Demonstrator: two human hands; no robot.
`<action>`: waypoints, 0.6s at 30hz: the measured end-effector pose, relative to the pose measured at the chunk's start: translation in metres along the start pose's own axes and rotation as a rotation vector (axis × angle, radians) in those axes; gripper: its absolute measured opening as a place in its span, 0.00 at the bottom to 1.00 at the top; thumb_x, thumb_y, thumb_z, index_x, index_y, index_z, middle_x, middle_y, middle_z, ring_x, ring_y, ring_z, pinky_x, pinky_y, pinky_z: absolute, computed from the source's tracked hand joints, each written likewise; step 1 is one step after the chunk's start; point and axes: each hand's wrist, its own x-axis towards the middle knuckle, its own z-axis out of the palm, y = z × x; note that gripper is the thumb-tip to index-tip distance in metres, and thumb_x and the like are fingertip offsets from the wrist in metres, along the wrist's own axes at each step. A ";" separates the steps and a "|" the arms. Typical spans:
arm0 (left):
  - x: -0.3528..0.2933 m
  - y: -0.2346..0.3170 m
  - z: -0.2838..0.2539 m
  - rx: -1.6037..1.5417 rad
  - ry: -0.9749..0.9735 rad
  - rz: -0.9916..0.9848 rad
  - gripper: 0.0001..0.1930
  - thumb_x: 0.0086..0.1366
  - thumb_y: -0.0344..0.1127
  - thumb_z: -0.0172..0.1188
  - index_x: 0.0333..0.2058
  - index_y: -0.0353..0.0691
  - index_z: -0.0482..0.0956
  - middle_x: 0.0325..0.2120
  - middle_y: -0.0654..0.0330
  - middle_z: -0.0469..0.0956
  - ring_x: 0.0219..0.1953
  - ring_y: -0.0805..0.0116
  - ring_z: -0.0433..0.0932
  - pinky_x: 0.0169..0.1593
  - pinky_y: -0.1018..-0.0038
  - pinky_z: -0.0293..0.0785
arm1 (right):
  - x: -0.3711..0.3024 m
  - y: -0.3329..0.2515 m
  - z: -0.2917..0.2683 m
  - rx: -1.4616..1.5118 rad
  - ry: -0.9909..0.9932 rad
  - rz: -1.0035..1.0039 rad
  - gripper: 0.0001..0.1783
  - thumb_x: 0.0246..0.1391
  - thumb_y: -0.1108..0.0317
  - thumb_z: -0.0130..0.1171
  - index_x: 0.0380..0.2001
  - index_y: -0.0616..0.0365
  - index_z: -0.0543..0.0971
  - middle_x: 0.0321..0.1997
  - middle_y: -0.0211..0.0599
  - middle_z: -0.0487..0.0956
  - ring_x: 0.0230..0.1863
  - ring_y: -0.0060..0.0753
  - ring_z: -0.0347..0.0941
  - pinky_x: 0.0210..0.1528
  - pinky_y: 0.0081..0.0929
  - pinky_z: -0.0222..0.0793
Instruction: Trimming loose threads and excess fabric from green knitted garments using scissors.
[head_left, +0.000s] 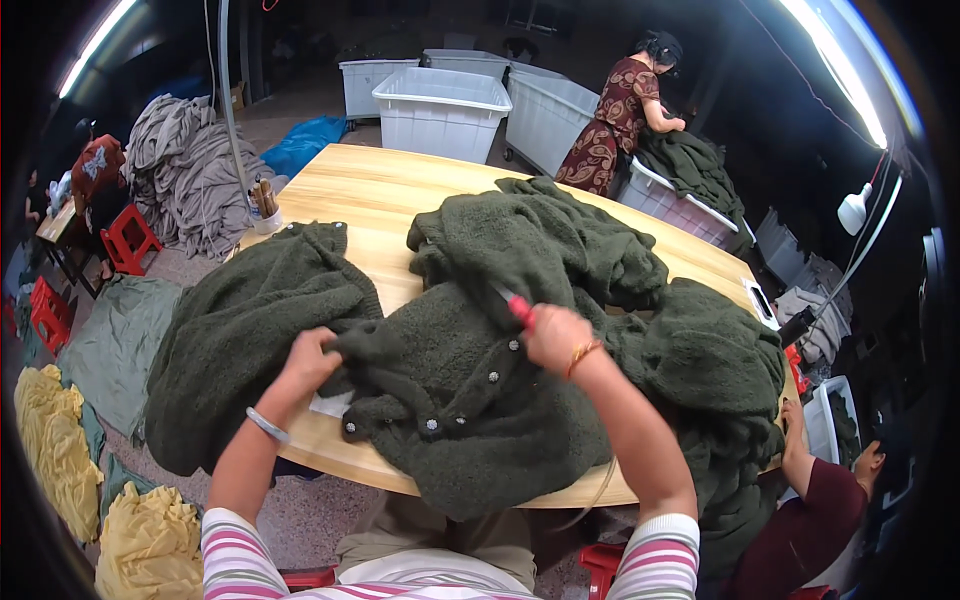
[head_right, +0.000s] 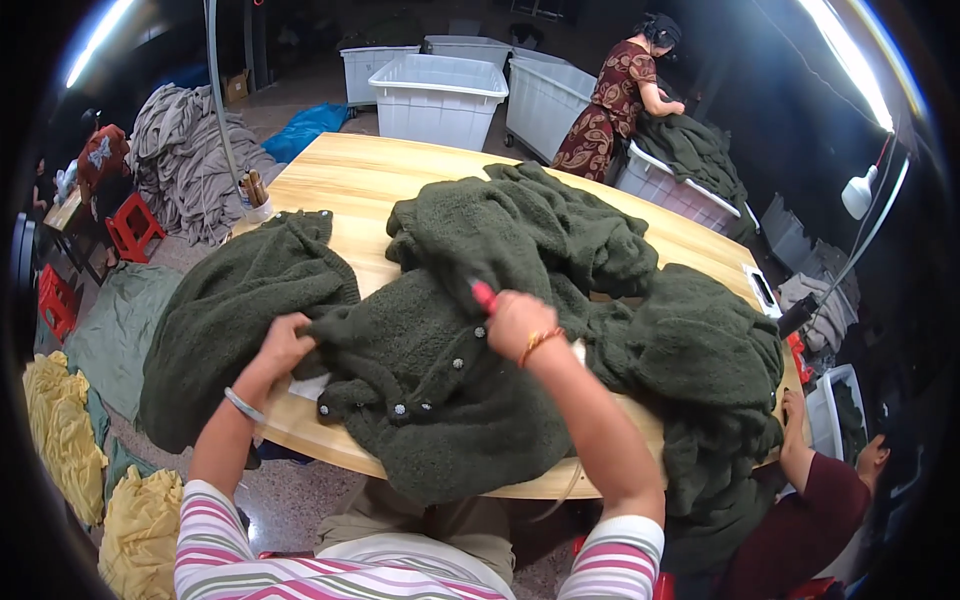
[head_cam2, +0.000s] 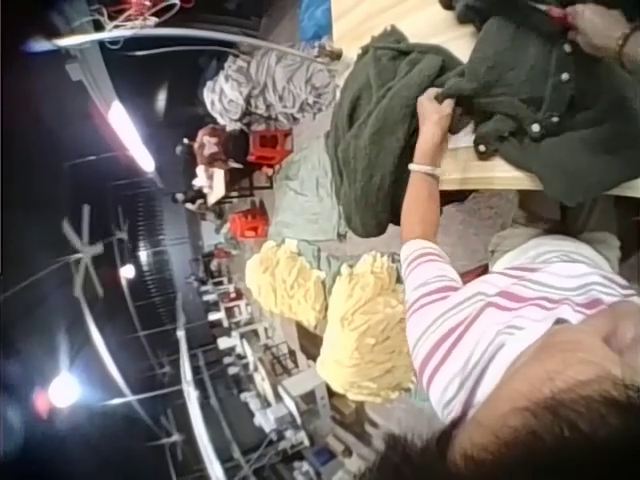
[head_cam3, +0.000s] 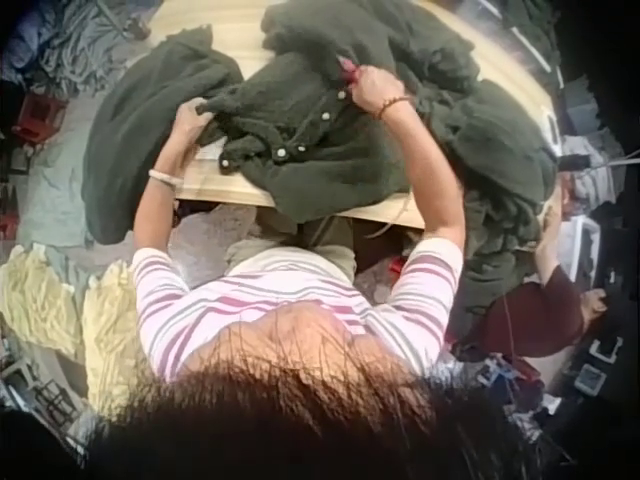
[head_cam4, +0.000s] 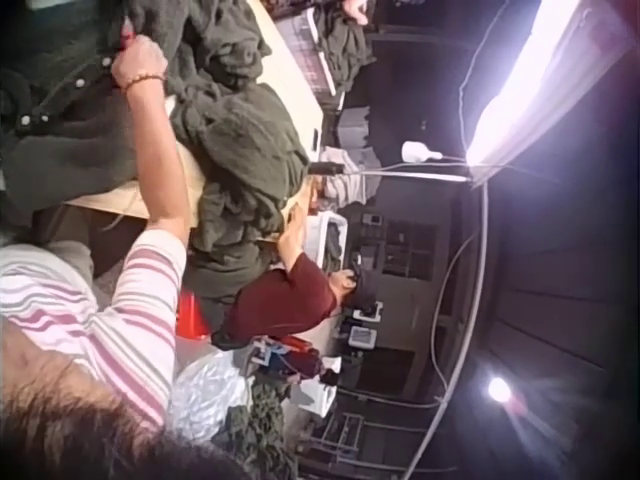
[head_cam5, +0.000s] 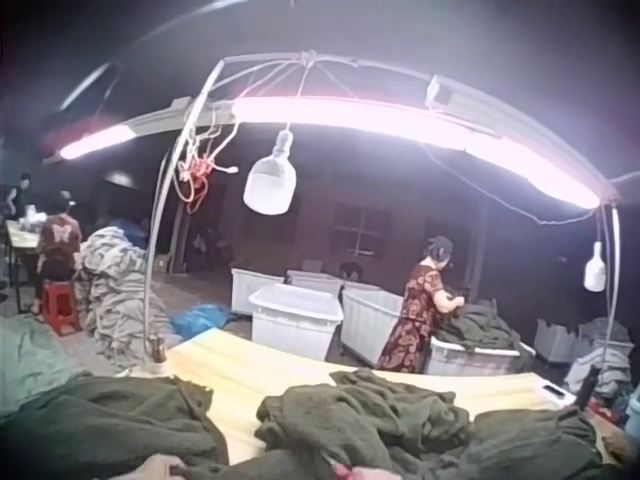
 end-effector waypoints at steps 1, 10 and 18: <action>0.009 0.005 -0.017 0.012 0.115 0.175 0.07 0.52 0.26 0.61 0.32 0.32 0.80 0.28 0.57 0.81 0.30 0.69 0.78 0.37 0.72 0.74 | 0.015 0.011 -0.008 0.006 0.012 0.102 0.16 0.51 0.58 0.60 0.37 0.59 0.79 0.38 0.50 0.82 0.43 0.51 0.80 0.46 0.44 0.76; 0.052 0.223 -0.144 -1.053 0.174 0.286 0.11 0.68 0.32 0.50 0.42 0.31 0.76 0.38 0.52 0.81 0.36 0.64 0.83 0.40 0.71 0.83 | -0.030 0.112 -0.017 0.154 0.155 0.328 0.18 0.53 0.57 0.60 0.42 0.58 0.77 0.43 0.52 0.80 0.48 0.59 0.75 0.50 0.49 0.71; 0.074 0.446 -0.120 -1.378 0.056 0.853 0.04 0.65 0.26 0.50 0.34 0.38 0.75 0.26 0.52 0.79 0.26 0.58 0.79 0.33 0.64 0.80 | -0.141 0.082 -0.030 0.451 0.390 0.065 0.20 0.49 0.59 0.68 0.42 0.57 0.77 0.31 0.50 0.80 0.36 0.55 0.78 0.38 0.39 0.73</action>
